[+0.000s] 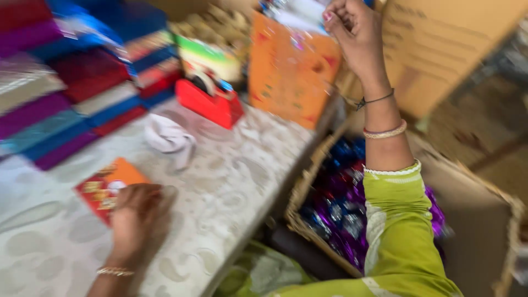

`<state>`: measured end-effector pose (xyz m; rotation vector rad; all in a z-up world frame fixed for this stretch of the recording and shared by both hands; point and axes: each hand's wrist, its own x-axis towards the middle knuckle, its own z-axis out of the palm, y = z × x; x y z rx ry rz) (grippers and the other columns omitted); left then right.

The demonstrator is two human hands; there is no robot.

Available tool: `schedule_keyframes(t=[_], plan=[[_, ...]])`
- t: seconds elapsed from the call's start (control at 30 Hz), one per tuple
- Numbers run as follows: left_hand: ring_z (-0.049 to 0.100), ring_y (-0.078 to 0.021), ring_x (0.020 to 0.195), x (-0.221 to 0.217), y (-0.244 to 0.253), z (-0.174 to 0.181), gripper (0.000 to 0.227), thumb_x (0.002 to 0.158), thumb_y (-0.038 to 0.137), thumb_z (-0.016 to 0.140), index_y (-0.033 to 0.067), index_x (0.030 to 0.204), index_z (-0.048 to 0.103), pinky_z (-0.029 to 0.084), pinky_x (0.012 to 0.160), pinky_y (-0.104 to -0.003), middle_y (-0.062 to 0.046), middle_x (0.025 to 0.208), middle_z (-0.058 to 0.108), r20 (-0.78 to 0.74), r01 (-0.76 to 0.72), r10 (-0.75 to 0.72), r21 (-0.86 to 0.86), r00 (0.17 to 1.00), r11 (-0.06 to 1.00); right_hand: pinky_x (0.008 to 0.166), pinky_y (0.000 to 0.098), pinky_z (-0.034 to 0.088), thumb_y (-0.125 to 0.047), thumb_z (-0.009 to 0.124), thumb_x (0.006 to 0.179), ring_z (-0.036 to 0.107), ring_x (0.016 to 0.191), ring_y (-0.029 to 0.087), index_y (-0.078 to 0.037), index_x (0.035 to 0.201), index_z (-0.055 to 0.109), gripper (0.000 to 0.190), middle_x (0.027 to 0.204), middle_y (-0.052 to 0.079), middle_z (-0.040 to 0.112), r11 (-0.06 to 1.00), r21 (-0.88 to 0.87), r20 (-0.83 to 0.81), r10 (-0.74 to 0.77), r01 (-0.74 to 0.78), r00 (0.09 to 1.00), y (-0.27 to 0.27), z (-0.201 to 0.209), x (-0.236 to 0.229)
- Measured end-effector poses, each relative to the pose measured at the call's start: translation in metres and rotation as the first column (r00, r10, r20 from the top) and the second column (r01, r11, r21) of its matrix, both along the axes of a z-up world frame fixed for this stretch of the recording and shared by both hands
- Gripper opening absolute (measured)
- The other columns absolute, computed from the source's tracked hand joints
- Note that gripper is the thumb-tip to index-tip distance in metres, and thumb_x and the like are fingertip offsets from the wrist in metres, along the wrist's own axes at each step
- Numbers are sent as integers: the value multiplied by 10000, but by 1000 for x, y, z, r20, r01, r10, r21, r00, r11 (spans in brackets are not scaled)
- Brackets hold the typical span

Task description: The person is wrapping a small rectangular box with decorative foil paper.

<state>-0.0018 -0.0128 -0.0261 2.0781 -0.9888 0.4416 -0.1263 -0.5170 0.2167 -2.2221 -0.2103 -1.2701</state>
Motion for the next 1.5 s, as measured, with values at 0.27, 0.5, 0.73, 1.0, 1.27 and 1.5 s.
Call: schedule_keyframes(t=[0.27, 0.5, 0.73, 1.0, 1.27, 1.5], plan=[[593, -242, 1056, 9, 10, -27, 64, 1017, 95, 709, 120, 1075, 717, 452, 980, -366, -26, 1126, 697, 186, -60, 43, 86, 982, 994, 825, 263, 560, -108, 640, 1031, 683, 891, 116, -9, 1061, 674, 110, 930, 49, 708, 996, -11, -559, -75, 83, 826, -3, -78, -165], [595, -167, 1121, 28, 29, -68, 116, 1030, 76, 682, 157, 1110, 699, 448, 1046, -299, 11, 1132, 649, 328, -141, 86, 148, 941, 979, 994, 476, 464, -324, 735, 898, 585, 1160, 285, -197, 1185, 682, 318, 1205, 89, 643, 979, -193, -918, -203, 65, 340, -68, -243, -207], [602, -151, 1161, 35, 35, -76, 185, 1015, 68, 682, 162, 1173, 703, 450, 1088, -270, 28, 1184, 663, 382, -134, 68, 148, 922, 980, 1026, 568, 401, -317, 815, 756, 473, 1276, 377, -290, 1160, 666, 431, 1368, 74, 514, 777, -554, -759, -619, 299, 202, -116, -348, -231], [629, -124, 1161, 41, 40, -83, 200, 1024, 50, 700, 197, 1158, 716, 474, 1089, -246, 48, 1174, 672, 391, -153, 82, 154, 917, 976, 978, 436, 478, -246, 795, 902, 573, 1103, 333, -106, 1030, 631, 251, 1130, 131, 560, 789, -252, -579, -587, 561, 566, -55, -275, -204], [600, -122, 1182, 32, 37, -76, 212, 1018, 63, 701, 207, 1172, 720, 464, 1090, -240, 42, 1189, 657, 334, -152, 95, 149, 938, 977, 926, 486, 492, -214, 836, 772, 582, 1131, 317, -112, 1165, 643, 450, 1164, 116, 636, 924, -382, -538, -247, 27, 806, -21, -324, -157], [614, -110, 1188, 24, 34, -67, 135, 1065, 109, 728, 202, 1159, 706, 446, 1106, -258, 52, 1191, 659, 335, -187, 111, 202, 935, 961, 941, 483, 464, -180, 894, 667, 547, 1162, 307, -182, 1261, 614, 657, 1194, 73, 628, 917, -345, -812, -399, 202, 426, -40, -318, -172]])
